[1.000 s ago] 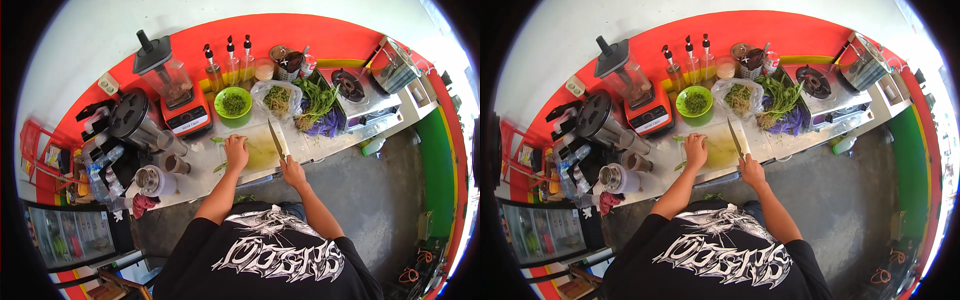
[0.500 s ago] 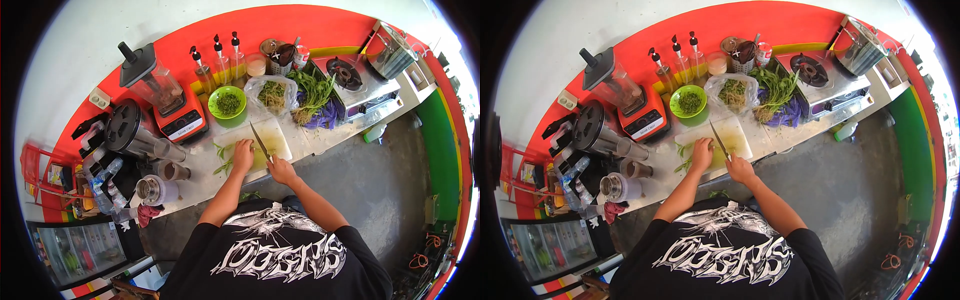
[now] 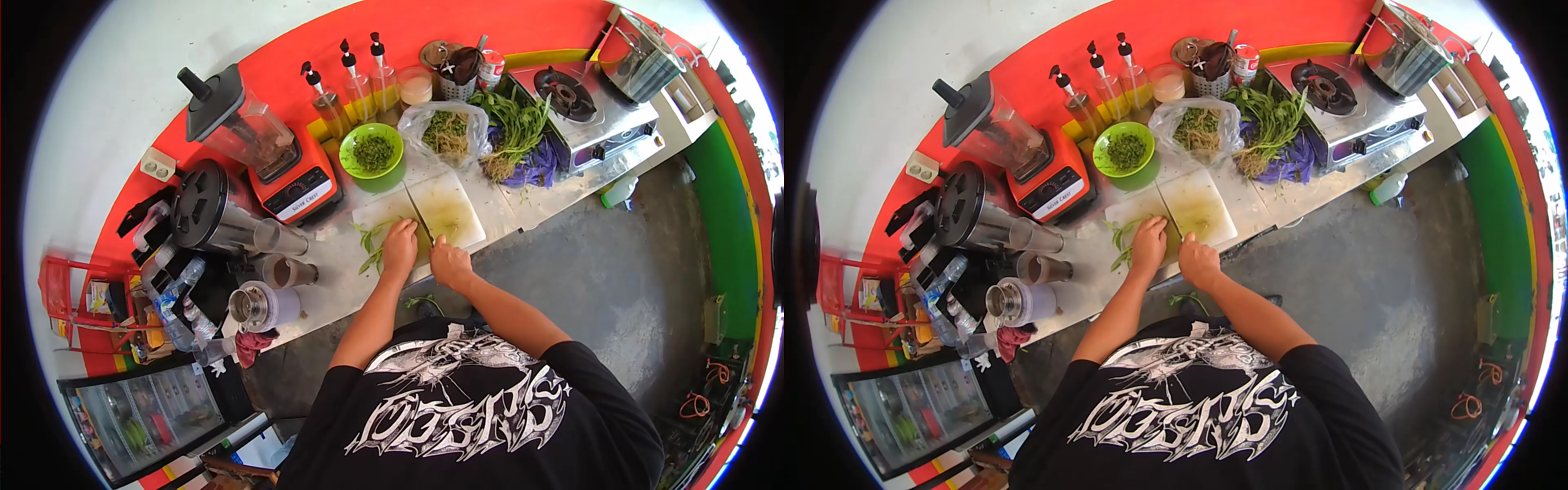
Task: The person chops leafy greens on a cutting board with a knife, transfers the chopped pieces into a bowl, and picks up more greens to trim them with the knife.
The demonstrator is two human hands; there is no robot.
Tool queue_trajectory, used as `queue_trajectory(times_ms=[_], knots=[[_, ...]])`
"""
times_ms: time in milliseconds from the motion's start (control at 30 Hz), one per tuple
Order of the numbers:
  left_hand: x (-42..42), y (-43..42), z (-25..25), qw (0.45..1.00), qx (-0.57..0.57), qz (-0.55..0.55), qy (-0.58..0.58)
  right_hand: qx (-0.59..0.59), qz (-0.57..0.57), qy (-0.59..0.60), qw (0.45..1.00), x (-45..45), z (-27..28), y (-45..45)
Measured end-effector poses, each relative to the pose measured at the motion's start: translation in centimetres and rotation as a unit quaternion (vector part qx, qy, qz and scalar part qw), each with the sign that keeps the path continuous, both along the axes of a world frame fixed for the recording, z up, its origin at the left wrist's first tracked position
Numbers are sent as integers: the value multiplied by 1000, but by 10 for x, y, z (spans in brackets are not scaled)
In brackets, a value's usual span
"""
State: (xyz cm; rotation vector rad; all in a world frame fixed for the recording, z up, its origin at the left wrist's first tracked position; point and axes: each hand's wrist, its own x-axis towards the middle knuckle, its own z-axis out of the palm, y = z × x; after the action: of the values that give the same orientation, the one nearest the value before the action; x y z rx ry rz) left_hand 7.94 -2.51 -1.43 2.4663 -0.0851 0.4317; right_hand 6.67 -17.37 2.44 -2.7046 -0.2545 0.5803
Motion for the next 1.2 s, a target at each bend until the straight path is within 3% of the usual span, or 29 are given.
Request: queue_trajectory(times_ms=[233, 333, 500, 633, 700, 900, 1100, 1200], knots=[[-1, -4, 12, 999, -8, -14, 28, -5, 32, -32, 999, 23, -3, -2], [0, -7, 12, 999, -2, 0, 41, 44, 5, -24, 999, 16, 7, -16], [0, -26, 26, 997, 56, 3, -43, 85, -79, -15, 993, 4, 30, -50], [10, -33, 20, 998, 66, -5, 8, 121, -99, -46, 987, -3, 31, -90], [19, -35, 19, 998, 51, 0, 48, 114, -94, -50, 988, 0, 31, -107], [26, -47, 10, 1000, 1, 3, 27, 122, -64, -50, 989, 18, 22, -128], [6, -55, 25, 993, 37, 28, 111, 151, -23, -39, 987, 37, 29, -123], [4, -52, 16, 995, 43, 7, 90, 144, -5, -28, 989, 46, 44, -116]])
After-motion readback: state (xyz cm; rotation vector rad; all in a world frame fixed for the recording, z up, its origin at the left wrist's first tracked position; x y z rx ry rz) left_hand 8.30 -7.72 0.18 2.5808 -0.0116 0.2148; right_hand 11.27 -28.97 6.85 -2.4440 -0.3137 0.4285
